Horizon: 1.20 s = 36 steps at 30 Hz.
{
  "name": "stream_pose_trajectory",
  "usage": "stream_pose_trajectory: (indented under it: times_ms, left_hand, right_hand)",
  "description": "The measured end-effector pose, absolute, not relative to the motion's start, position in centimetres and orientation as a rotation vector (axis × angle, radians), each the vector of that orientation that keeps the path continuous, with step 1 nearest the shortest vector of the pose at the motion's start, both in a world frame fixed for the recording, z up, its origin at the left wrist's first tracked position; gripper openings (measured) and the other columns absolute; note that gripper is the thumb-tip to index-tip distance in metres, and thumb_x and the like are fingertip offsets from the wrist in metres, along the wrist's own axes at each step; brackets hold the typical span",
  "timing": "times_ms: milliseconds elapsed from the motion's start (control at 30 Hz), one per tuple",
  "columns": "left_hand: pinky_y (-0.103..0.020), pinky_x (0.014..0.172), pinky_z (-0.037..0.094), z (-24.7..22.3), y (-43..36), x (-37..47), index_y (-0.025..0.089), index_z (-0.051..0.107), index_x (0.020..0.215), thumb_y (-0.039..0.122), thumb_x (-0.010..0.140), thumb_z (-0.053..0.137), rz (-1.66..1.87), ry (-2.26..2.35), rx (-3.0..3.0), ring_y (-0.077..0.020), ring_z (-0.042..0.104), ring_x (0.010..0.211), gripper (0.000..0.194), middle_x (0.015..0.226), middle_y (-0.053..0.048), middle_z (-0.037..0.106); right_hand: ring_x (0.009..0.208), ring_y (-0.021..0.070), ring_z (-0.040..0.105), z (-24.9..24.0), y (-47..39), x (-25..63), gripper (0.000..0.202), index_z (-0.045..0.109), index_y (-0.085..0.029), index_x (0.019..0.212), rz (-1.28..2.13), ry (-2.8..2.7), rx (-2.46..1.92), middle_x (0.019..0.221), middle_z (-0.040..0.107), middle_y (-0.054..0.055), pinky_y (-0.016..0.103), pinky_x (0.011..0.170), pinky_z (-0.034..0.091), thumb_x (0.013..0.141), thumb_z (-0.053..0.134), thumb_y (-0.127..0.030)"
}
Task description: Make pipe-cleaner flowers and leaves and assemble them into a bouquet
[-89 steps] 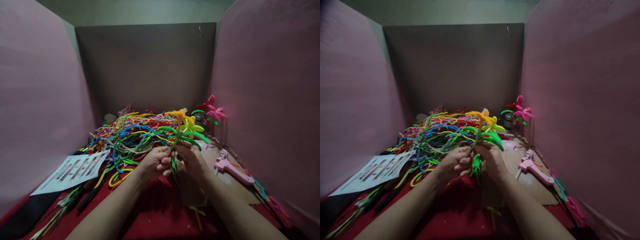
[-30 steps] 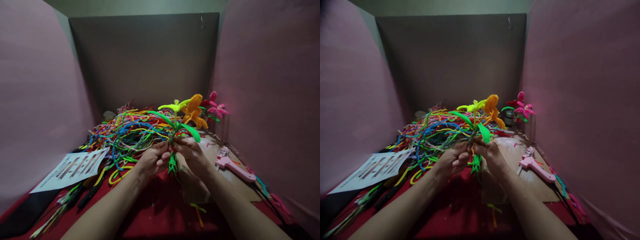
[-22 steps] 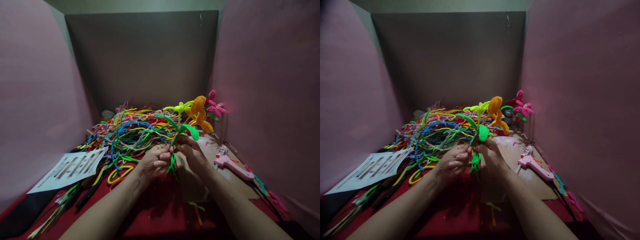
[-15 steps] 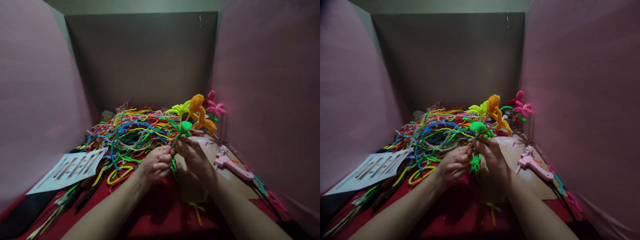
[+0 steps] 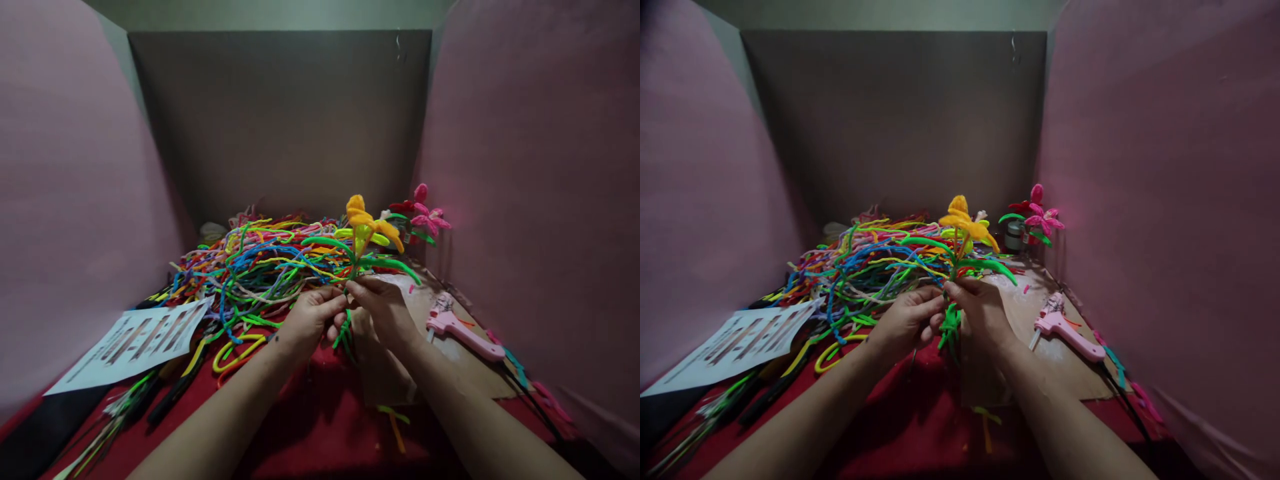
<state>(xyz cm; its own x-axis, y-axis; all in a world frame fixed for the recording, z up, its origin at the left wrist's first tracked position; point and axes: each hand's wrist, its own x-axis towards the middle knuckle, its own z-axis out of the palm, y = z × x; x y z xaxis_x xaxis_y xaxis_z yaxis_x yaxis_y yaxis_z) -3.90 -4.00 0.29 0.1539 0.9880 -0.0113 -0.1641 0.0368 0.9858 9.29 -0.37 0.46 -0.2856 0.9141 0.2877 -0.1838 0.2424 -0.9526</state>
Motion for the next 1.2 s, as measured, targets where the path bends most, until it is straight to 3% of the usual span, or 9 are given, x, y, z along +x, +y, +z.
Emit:
stream_pose_trajectory:
  times_ms: [233,400,600,800,900,1200]
  left_hand:
    - [-0.007,0.028,0.017,0.0,-3.9,-4.6,0.012,0.051,0.077,0.020,0.081,0.053,0.982,0.526,0.840,0.0025,0.019,0.029,0.008,0.049,0.009,0.032]
    - [-0.010,0.026,0.020,-0.9,-3.3,-3.9,0.013,0.052,0.078,0.025,0.082,0.052,0.947,0.530,0.896,0.0012,0.019,0.028,0.012,0.050,0.009,0.032]
    - [-0.012,0.027,0.024,-2.0,-1.1,-2.5,0.014,0.049,0.073,0.030,0.076,0.059,1.000,0.733,1.019,-0.0018,0.032,0.033,0.019,0.053,0.007,0.041]
    - [-0.012,0.027,0.023,-3.5,0.7,-1.6,0.015,0.047,0.072,0.031,0.073,0.060,1.018,0.903,1.009,-0.0025,0.037,0.032,0.020,0.053,0.006,0.045]
    - [-0.012,0.027,0.025,-3.6,0.8,-1.3,0.014,0.048,0.071,0.029,0.074,0.057,0.990,1.005,1.023,-0.0031,0.040,0.031,0.018,0.054,0.004,0.049]
    - [-0.016,0.029,0.028,-3.1,0.0,-0.4,0.014,0.049,0.070,0.035,0.080,0.047,1.020,1.183,1.230,-0.0070,0.046,0.033,0.023,0.056,0.000,0.056]
  right_hand:
    - [0.069,0.0133,0.055,-1.0,-0.7,10.7,0.016,0.068,-0.017,0.080,1.541,-1.367,-0.485,0.071,0.063,0.002,0.026,0.068,0.042,0.073,0.061,-0.029]
    - [0.082,0.0169,0.057,-1.8,-0.8,12.3,0.017,0.069,-0.018,0.081,1.449,-1.425,-0.613,0.084,0.066,0.003,0.028,0.075,0.042,0.070,0.061,-0.030]
    - [0.059,0.0124,0.050,-2.0,-0.6,13.2,0.022,0.065,-0.016,0.071,1.361,-1.371,-0.819,0.068,0.061,0.002,0.022,0.048,0.036,0.071,0.057,-0.036]
    - [0.045,0.0098,0.048,-2.8,0.7,13.2,0.026,0.062,-0.014,0.072,1.382,-1.215,-0.927,0.060,0.059,0.002,0.019,0.034,0.028,0.069,0.058,-0.039]
    - [0.042,0.0110,0.051,-3.4,1.4,13.4,0.033,0.061,-0.013,0.073,1.467,-1.129,-0.948,0.057,0.059,0.002,0.018,0.029,0.029,0.069,0.057,-0.045]
    - [0.046,0.0135,0.057,-3.9,1.9,13.9,0.031,0.062,-0.012,0.074,1.530,-1.156,-0.944,0.060,0.062,0.004,0.017,0.029,0.033,0.070,0.058,-0.042]
